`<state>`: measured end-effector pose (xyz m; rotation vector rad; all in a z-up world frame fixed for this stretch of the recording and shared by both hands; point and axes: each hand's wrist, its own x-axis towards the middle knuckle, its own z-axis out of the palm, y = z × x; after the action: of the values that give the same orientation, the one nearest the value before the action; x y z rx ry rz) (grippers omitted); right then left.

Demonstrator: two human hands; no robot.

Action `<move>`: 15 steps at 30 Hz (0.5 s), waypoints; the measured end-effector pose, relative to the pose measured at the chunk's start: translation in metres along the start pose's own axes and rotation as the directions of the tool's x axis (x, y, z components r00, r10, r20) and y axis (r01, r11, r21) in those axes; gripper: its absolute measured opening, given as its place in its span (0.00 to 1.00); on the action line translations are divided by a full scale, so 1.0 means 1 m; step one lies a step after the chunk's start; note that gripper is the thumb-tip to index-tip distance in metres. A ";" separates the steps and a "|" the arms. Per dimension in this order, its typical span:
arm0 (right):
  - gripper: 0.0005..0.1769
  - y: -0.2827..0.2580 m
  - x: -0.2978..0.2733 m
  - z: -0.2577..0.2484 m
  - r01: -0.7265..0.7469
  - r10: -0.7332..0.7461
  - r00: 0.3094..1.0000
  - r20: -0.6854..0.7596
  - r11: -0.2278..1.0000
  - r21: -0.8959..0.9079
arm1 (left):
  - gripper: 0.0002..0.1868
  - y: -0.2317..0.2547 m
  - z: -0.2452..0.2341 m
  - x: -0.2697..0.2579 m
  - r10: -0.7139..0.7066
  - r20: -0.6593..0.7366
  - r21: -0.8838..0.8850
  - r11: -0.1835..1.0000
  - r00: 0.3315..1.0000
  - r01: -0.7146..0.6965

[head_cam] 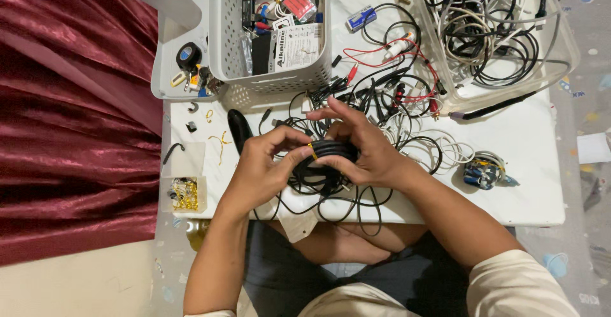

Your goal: The person winds a black power cable into a coil by hand and secures it with a yellow wire tie.

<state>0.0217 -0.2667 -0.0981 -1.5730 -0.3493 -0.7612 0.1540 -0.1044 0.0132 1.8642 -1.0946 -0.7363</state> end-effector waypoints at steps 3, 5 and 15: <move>0.54 -0.003 0.001 0.001 -0.068 0.067 0.997 0.025 0.997 0.041 | 0.08 -0.014 0.005 -0.005 -0.043 0.051 -0.146 0.988 0.998 0.050; 0.51 -0.006 0.002 -0.002 -0.096 0.096 0.995 0.005 0.993 0.062 | 0.11 -0.020 0.012 -0.013 -0.052 0.059 -0.197 0.978 0.997 0.062; 0.28 -0.004 0.006 -0.017 -0.158 0.125 0.845 -0.521 0.987 -0.020 | 0.15 -0.060 0.005 -0.021 -0.005 -0.420 -0.725 0.603 0.908 -0.332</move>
<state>0.0193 -0.2838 -0.0916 -1.3655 0.1904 -1.0501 0.1653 -0.0711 -0.0398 1.0386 -0.5197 -0.5659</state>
